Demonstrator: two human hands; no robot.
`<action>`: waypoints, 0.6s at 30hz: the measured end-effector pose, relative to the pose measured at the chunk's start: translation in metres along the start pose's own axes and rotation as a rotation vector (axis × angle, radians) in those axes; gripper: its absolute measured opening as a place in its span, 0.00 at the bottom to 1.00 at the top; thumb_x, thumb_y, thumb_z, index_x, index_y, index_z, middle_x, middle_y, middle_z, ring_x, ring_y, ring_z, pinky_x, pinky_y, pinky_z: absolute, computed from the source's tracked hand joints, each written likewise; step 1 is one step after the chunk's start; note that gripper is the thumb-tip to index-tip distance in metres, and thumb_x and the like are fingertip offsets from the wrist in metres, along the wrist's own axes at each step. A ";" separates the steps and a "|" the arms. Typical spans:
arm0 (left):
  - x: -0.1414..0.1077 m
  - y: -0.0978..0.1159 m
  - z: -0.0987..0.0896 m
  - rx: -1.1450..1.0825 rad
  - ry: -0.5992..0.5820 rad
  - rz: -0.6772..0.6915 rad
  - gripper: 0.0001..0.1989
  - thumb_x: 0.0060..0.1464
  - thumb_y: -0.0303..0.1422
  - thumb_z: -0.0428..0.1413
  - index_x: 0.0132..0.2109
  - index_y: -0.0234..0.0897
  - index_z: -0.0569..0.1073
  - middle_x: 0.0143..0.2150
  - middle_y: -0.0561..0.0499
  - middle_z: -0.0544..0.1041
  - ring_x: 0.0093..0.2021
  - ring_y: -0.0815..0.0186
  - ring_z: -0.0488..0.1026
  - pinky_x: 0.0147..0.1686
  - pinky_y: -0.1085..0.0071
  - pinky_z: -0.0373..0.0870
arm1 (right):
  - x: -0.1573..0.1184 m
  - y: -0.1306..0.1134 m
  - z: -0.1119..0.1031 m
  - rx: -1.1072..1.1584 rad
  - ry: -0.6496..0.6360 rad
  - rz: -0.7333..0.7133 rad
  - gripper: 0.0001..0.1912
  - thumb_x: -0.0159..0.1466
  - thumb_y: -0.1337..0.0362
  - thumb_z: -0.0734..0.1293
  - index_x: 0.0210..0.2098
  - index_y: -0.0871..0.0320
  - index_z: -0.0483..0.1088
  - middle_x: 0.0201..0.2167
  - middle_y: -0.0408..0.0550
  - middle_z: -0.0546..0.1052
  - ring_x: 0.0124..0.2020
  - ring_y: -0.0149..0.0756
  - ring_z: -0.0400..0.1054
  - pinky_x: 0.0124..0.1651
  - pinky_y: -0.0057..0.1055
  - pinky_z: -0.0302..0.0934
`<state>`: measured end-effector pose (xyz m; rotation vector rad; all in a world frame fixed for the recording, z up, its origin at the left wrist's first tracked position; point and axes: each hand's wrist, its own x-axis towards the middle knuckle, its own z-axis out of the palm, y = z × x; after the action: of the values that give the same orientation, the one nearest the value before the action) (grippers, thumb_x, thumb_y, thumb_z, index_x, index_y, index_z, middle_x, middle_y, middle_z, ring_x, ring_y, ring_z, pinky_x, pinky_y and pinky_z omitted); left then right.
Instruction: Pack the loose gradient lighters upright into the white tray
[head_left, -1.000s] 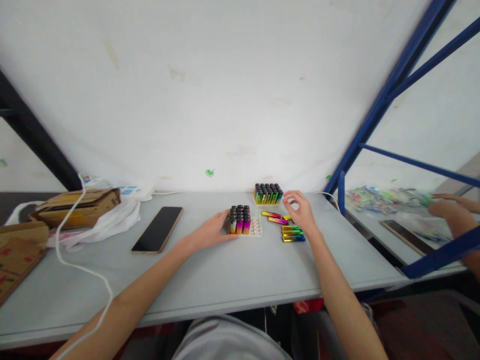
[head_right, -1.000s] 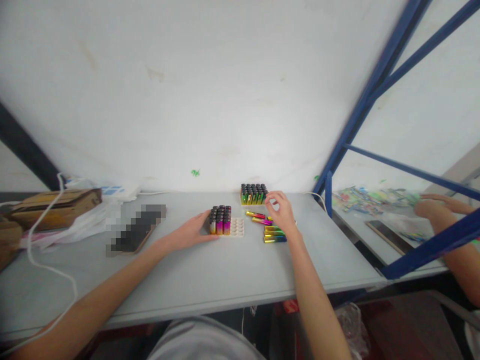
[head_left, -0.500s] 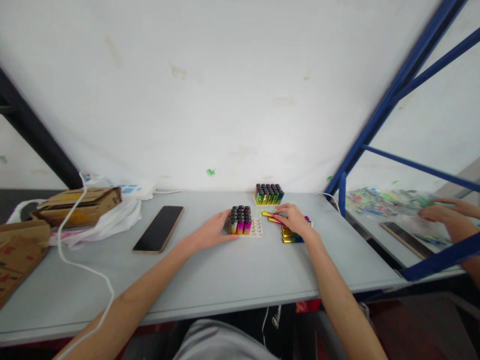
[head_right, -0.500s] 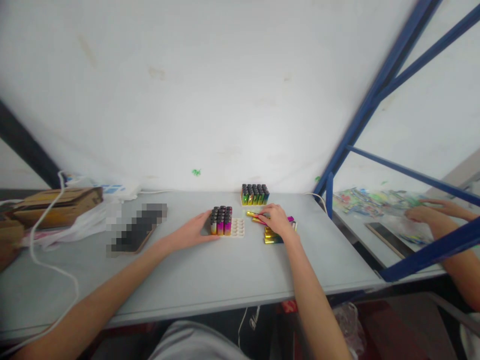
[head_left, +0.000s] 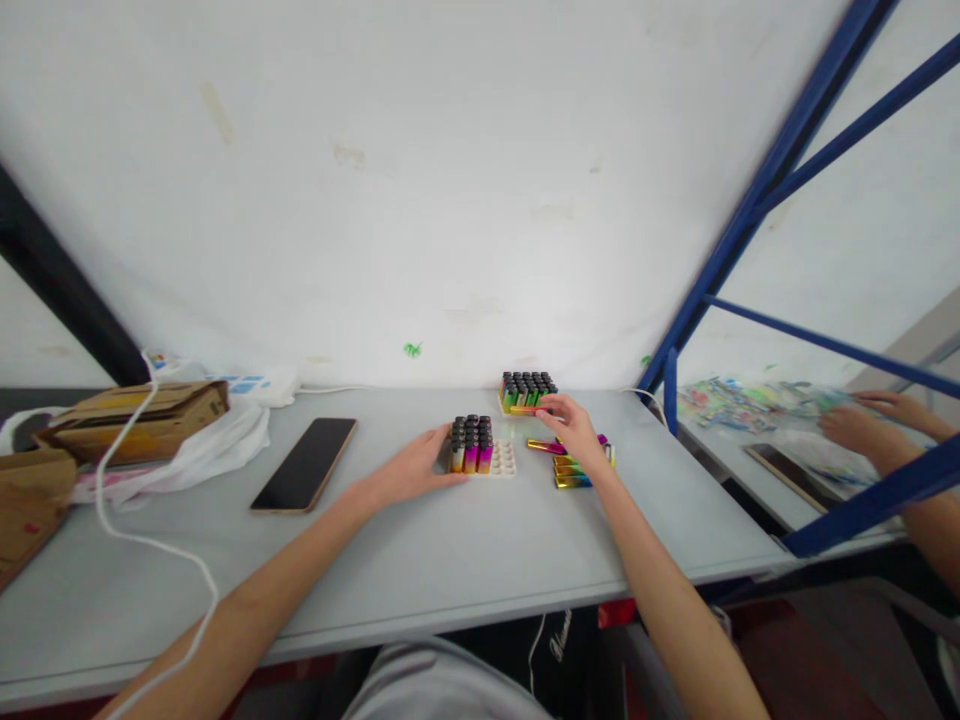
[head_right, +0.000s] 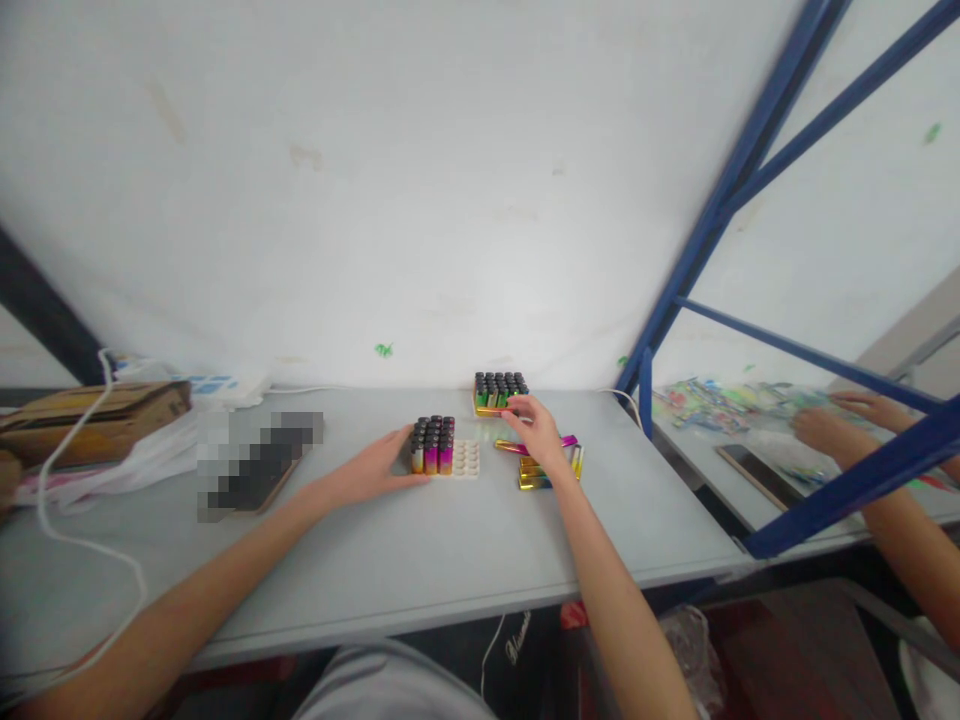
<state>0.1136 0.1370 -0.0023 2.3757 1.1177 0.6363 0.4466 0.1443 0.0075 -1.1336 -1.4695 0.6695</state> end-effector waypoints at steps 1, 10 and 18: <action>0.000 0.001 0.000 0.000 0.003 -0.003 0.44 0.56 0.53 0.65 0.71 0.32 0.63 0.69 0.32 0.72 0.68 0.38 0.71 0.70 0.46 0.66 | 0.000 -0.004 0.004 0.107 0.022 0.048 0.26 0.58 0.45 0.76 0.47 0.55 0.76 0.44 0.50 0.82 0.46 0.42 0.76 0.51 0.40 0.71; 0.002 -0.002 0.001 0.009 0.008 -0.019 0.46 0.55 0.54 0.65 0.71 0.34 0.62 0.70 0.32 0.72 0.69 0.40 0.70 0.71 0.49 0.66 | -0.011 -0.028 0.039 0.552 -0.038 0.251 0.29 0.55 0.38 0.78 0.43 0.51 0.73 0.39 0.46 0.80 0.38 0.39 0.75 0.41 0.36 0.73; 0.003 0.000 0.000 0.029 0.003 -0.003 0.43 0.55 0.53 0.65 0.69 0.36 0.63 0.67 0.34 0.74 0.66 0.43 0.73 0.67 0.51 0.69 | -0.020 -0.038 0.051 0.387 -0.189 0.228 0.29 0.61 0.31 0.70 0.42 0.48 0.64 0.21 0.32 0.57 0.17 0.27 0.46 0.20 0.25 0.42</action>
<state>0.1150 0.1391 -0.0016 2.3974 1.1388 0.6277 0.3860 0.1210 0.0211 -0.9592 -1.2999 1.1916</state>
